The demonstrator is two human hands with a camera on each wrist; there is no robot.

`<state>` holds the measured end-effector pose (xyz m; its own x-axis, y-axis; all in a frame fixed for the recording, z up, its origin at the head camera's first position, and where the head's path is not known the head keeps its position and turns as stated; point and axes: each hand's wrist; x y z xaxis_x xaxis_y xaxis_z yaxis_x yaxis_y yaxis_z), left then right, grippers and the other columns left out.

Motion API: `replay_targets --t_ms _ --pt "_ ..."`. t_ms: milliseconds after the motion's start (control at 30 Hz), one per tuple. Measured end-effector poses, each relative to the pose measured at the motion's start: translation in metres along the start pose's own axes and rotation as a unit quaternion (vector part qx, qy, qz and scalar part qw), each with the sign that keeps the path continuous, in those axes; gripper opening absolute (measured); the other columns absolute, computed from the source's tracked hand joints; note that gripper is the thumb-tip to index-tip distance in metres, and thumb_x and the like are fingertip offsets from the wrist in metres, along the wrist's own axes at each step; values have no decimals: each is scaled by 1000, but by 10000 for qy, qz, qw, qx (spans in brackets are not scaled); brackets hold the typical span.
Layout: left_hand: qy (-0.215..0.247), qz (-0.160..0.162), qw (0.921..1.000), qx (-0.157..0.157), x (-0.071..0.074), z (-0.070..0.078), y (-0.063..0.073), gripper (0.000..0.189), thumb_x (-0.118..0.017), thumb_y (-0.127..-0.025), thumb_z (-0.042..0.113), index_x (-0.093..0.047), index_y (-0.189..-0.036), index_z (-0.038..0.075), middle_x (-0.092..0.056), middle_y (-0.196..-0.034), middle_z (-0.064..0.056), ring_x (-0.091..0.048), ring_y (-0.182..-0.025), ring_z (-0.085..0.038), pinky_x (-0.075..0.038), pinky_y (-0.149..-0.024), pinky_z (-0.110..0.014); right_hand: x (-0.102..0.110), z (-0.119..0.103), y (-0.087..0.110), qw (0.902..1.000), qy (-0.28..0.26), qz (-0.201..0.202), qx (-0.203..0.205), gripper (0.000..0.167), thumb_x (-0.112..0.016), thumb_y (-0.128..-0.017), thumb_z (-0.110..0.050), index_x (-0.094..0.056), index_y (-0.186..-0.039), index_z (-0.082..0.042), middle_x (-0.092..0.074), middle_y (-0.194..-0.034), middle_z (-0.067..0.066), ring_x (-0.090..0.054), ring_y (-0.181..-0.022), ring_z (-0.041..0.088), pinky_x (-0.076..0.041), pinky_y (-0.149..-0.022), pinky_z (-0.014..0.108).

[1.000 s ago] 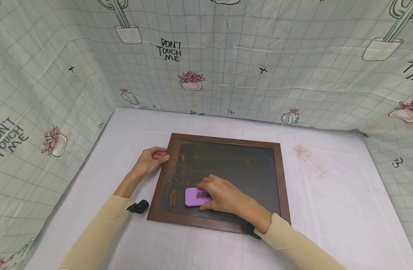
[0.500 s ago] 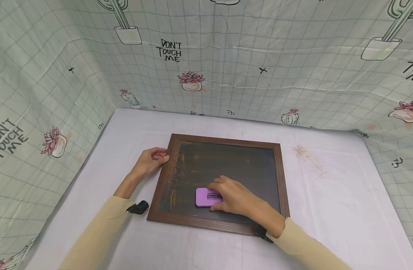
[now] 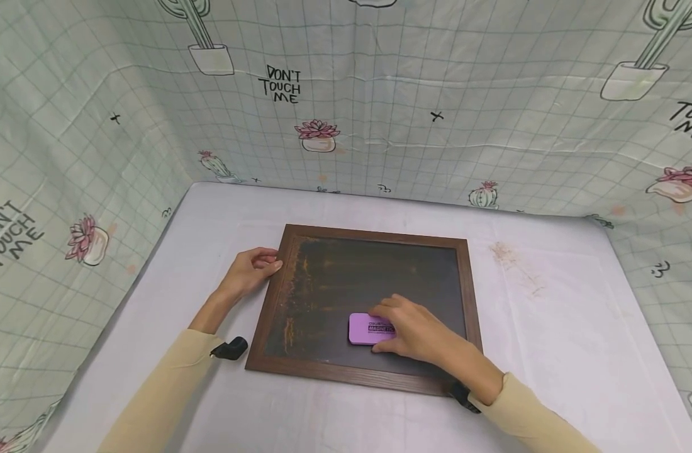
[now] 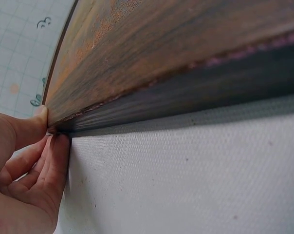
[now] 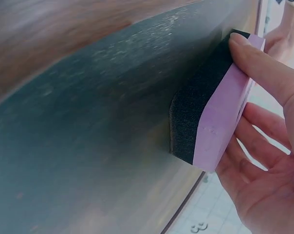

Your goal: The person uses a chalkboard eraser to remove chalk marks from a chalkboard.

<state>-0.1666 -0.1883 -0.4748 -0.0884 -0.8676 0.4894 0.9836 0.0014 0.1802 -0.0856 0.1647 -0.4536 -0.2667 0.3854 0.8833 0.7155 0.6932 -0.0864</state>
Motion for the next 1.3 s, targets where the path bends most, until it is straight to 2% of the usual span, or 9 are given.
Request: replay_targets --t_ms 267,667,967,1100,1300 --pt "-2 -11 10000 17 0 -1 -1 38 -71 -99 13 -64 -131 -5 -64 -108 -15 -59 -88 -19 -45 -77 -27 4 8 14 9999 -1 95 -143 53 -93 -77 -28 -73 -117 -1 -69 -106 4 -56 -89 12 -52 -74 31" --pt "-102 -5 9999 4 0 0 1 38 -70 -99 14 -64 -132 -5 -65 -110 -16 -62 -94 -24 -46 -80 -29 11 21 41 9990 34 335 -282 53 -93 -76 -26 -74 -118 -1 -71 -106 2 -56 -89 10 -51 -71 27" --pt "-64 0 10000 -34 0 -1 0 38 -71 -99 13 -64 -131 -6 -66 -109 -17 -63 -94 -25 -47 -79 -29 10 32 48 9964 -268 797 -122 55 -95 -73 -26 -73 -118 -1 -70 -103 -4 -54 -87 6 -49 -70 24" --pt "-68 -45 10000 -32 0 0 0 39 -71 -99 14 -63 -132 -5 -66 -110 -17 -63 -96 -27 -47 -80 -30 15 38 49 9930 -212 1162 -97 58 -96 -70 -23 -73 -119 -1 -70 -103 -4 -54 -87 5 -49 -70 22" --pt "-104 -8 9999 -51 -1 -1 0 39 -70 -99 14 -63 -132 -6 -66 -110 -17 -64 -95 -26 -47 -80 -30 22 48 50 9897 -27 1430 -56 61 -96 -69 -19 -72 -121 1 -70 -103 0 -53 -86 7 -46 -69 20"
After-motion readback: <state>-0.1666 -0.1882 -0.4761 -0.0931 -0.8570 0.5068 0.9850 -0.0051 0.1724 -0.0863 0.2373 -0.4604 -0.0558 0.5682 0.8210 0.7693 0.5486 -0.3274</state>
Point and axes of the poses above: each hand's wrist, its own y-axis away from the middle knuckle, its own x-axis out of the back of the hand, z = x × y
